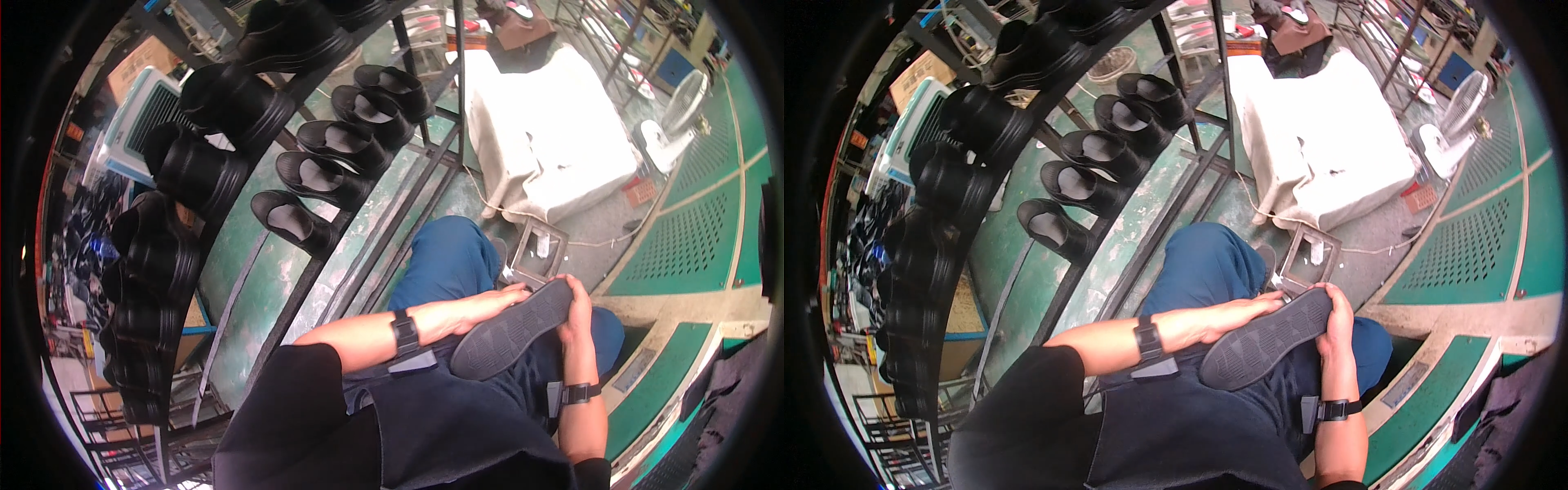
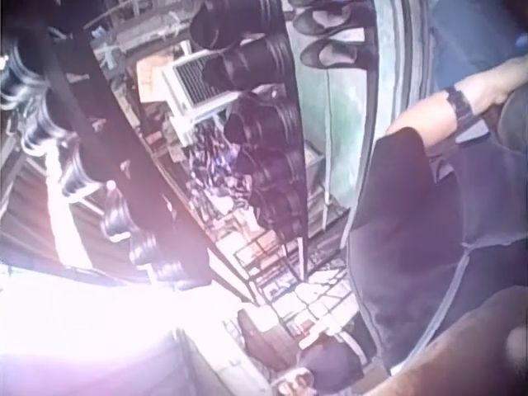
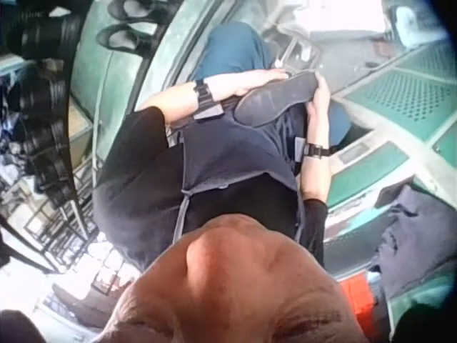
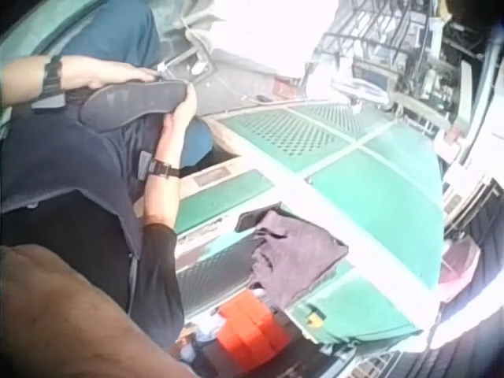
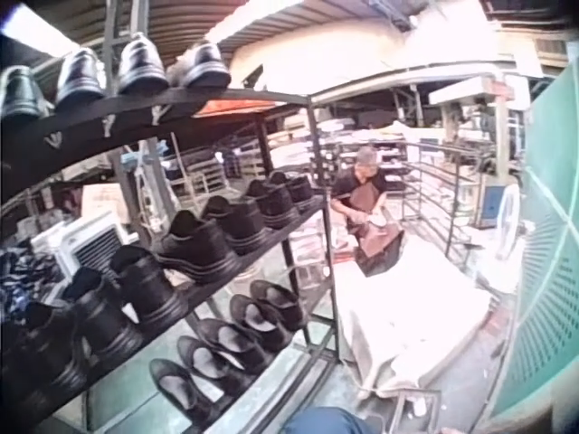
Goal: Inspecting and organizing finished shoes on a production rack.
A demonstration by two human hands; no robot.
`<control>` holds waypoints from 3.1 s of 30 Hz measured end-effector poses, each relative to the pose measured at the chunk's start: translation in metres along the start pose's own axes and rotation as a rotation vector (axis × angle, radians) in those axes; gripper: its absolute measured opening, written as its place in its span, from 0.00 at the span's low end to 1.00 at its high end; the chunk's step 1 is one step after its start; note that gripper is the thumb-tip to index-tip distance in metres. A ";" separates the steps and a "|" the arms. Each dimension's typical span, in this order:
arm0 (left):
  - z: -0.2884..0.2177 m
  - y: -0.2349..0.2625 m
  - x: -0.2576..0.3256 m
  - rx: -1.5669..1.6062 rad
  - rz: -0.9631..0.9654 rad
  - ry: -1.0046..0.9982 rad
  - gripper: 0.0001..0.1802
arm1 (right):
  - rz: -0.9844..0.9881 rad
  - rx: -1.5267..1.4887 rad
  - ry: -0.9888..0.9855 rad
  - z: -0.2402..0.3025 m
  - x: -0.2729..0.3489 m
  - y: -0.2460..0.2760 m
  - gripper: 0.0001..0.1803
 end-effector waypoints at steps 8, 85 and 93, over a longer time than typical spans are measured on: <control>-0.033 -0.011 -0.118 -0.077 -0.003 -0.045 0.25 | 0.247 0.209 0.055 -0.003 -0.016 -0.017 0.17; -0.121 -0.072 0.145 -1.087 0.198 -0.978 0.71 | 0.592 0.025 -0.367 0.057 0.076 -0.101 0.25; -0.116 -0.078 0.143 -1.516 -0.268 -1.001 0.48 | 0.539 -0.077 -0.018 0.038 0.094 -0.119 0.31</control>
Point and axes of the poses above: each hand's wrist, its own x-axis away from the middle knuckle, its own y-axis out of the back of the hand, z = x × y, the point moved 5 cm from there along -x, towards the middle knuckle, and after that the axes turned 2 degrees about -y, right-handed, at the moved point
